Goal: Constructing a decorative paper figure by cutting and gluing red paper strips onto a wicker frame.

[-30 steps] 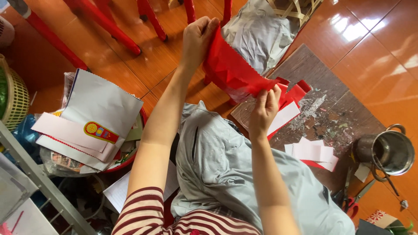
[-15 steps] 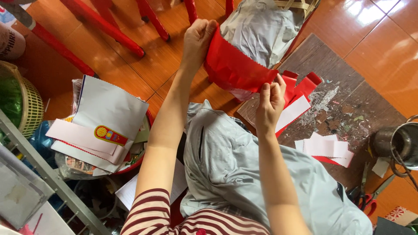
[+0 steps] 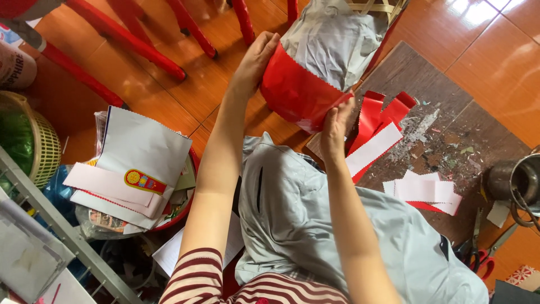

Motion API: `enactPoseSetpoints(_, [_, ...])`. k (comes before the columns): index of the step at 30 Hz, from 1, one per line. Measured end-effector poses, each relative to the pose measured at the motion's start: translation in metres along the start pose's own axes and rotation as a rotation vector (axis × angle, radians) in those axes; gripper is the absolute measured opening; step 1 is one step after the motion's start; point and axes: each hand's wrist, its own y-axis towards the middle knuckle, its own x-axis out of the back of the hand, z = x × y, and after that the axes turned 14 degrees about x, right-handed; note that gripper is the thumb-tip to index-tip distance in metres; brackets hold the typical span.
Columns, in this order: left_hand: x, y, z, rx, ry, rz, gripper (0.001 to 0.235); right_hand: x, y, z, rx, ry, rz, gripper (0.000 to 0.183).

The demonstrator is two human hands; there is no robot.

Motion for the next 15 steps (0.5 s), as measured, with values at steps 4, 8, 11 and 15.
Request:
enactPoseSetpoints(4, [-0.005,0.001,0.002,0.073,-0.115,0.041,0.027,0.02,-0.009,-0.019,-0.057,-0.438,0.13,0.064])
enactPoseSetpoints(8, [-0.008,-0.005,0.003,-0.023,-0.059,-0.028,0.028,0.025,-0.011,-0.02,-0.092,-0.401,0.147,0.068])
enactPoseSetpoints(11, [-0.01,-0.019,0.001,-0.205,-0.013,-0.119,0.028,0.006,-0.01,0.003,-0.012,-0.441,0.063,0.07])
enactPoseSetpoints(15, [-0.017,-0.05,-0.009,-0.315,-0.092,-0.019,0.047,-0.004,-0.021,0.008,0.2,-0.316,0.073,0.075])
